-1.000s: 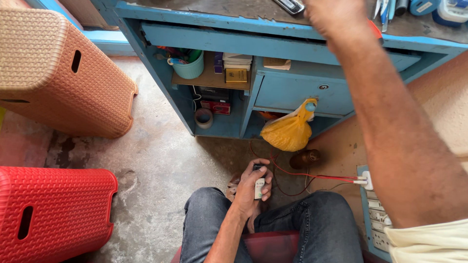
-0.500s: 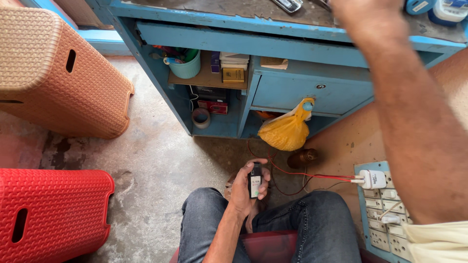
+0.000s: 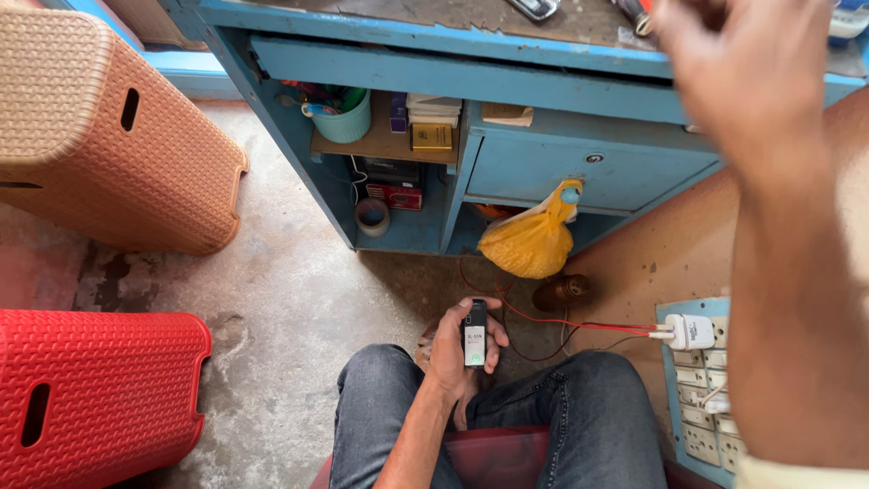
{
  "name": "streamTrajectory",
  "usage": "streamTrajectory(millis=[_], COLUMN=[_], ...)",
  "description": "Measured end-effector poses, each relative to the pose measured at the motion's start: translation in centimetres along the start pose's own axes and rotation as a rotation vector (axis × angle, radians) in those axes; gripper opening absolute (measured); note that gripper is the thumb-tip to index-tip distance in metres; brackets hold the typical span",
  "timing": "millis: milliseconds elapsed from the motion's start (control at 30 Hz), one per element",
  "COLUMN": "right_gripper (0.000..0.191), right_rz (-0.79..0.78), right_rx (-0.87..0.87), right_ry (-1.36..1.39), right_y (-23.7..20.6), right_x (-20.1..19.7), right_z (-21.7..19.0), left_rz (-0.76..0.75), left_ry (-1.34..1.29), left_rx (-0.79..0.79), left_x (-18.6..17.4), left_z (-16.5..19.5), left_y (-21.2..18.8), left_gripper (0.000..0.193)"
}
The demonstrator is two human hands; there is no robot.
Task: The person sits on a chair and handles a small phone and its battery, then uses an orange pry tool to pry open the back cover of a smartphone resting on their lap, working around the edges and lifting the cover off to expose the internal components.
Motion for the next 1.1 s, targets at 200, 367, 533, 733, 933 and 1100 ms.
streamTrajectory(millis=[200,367,533,733,933,1100], right_gripper=[0.023,0.026,0.021,0.018,0.015,0.013], right_rz=[-0.182,-0.328,-0.387,-0.337,-0.286,-0.275], right_rx=[0.416,0.682,0.784,0.724,0.722,0.618], right_ry=[0.460,0.431,0.589,0.613,0.564,0.509], right_y=[-14.4,-27.2,-36.8,-38.6,-37.6,-37.4], right_x=[3.5,7.0,9.7,11.8,12.6,12.5], right_z=[2.4,6.3,8.2,7.3,6.5,6.6], left_rz=[0.051,0.074,0.078,0.078,-0.079,-0.180], left_ry=[0.084,0.093,0.092,0.097,-0.035,-0.125], left_rx=[0.020,0.010,0.004,-0.017,0.006,0.026], left_x=[-0.7,-1.0,-0.6,1.1,5.1,4.7], left_z=[-0.3,0.0,0.2,0.2,0.5,0.3], left_y=[-0.3,-0.5,-0.6,-1.0,0.9,1.9], left_gripper=[0.054,0.051,0.051,0.055,0.061,0.051])
Point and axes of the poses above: each hand's wrist, its own y-axis towards the middle knuckle, its own x-axis out of the palm, z = x × y, the point moved 9 cm from there along y, towards the middle knuckle, and after that the axes turned 7 degrees about x, right-handed, at the moved point
